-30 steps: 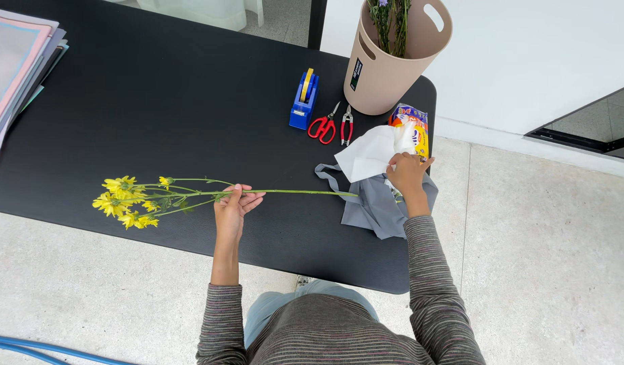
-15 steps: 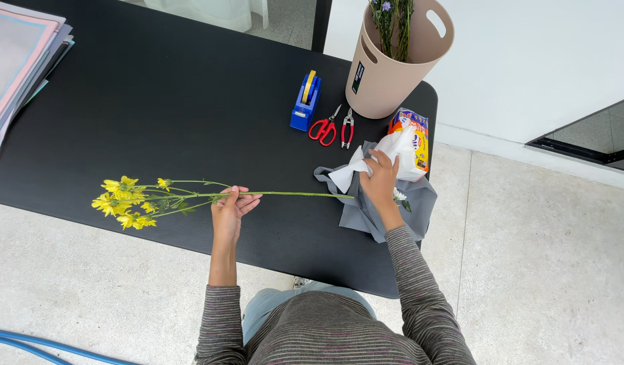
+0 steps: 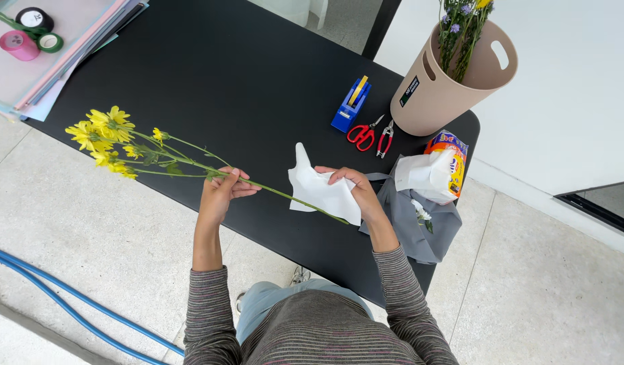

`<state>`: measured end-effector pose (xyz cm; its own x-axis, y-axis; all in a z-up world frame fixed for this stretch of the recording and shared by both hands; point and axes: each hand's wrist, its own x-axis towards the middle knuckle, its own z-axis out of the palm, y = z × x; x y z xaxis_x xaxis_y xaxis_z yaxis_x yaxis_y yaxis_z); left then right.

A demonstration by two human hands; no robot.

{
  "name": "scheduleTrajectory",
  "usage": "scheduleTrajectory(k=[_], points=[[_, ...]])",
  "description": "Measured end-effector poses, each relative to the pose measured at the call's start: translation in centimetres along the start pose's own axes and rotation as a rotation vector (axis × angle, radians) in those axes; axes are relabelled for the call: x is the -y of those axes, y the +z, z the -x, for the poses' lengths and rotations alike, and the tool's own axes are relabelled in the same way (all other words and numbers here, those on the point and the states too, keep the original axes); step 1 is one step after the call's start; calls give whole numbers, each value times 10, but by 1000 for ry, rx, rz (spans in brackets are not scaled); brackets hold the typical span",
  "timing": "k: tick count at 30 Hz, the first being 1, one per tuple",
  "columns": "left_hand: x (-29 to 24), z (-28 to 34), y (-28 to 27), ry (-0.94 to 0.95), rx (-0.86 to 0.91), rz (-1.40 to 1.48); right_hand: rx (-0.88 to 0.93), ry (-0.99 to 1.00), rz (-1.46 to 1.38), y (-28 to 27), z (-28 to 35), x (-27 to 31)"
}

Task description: The person takes flower stems out of a bucket and wipes the lower part of each stem with a white tissue. They place the cleaned stems on the table, handling yellow flowers and purple flowers.

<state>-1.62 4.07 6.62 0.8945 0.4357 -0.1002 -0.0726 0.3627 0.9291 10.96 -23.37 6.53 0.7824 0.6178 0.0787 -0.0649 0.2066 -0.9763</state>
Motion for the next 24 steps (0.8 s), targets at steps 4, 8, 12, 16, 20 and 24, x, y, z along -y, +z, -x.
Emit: scheduleTrajectory(k=[4,8,12,16,20,24], points=[[-27,19,-24,45,-13,-100,333,148,-107,65,-9,-14],[-51,44,-55,92,-44,-146,483,214,136,125,-15,-37],[-60,62,-92,147,-95,-196,568,203,293,179,-13,-82],[-75,87,-108,155,-230,-206,446,128,380,222,-11,-130],[-49,105,-140,133,-323,-295,353,36,431,285,7,-119],[-60,130,-172,172,-378,-322,390,70,323,321,21,-149]])
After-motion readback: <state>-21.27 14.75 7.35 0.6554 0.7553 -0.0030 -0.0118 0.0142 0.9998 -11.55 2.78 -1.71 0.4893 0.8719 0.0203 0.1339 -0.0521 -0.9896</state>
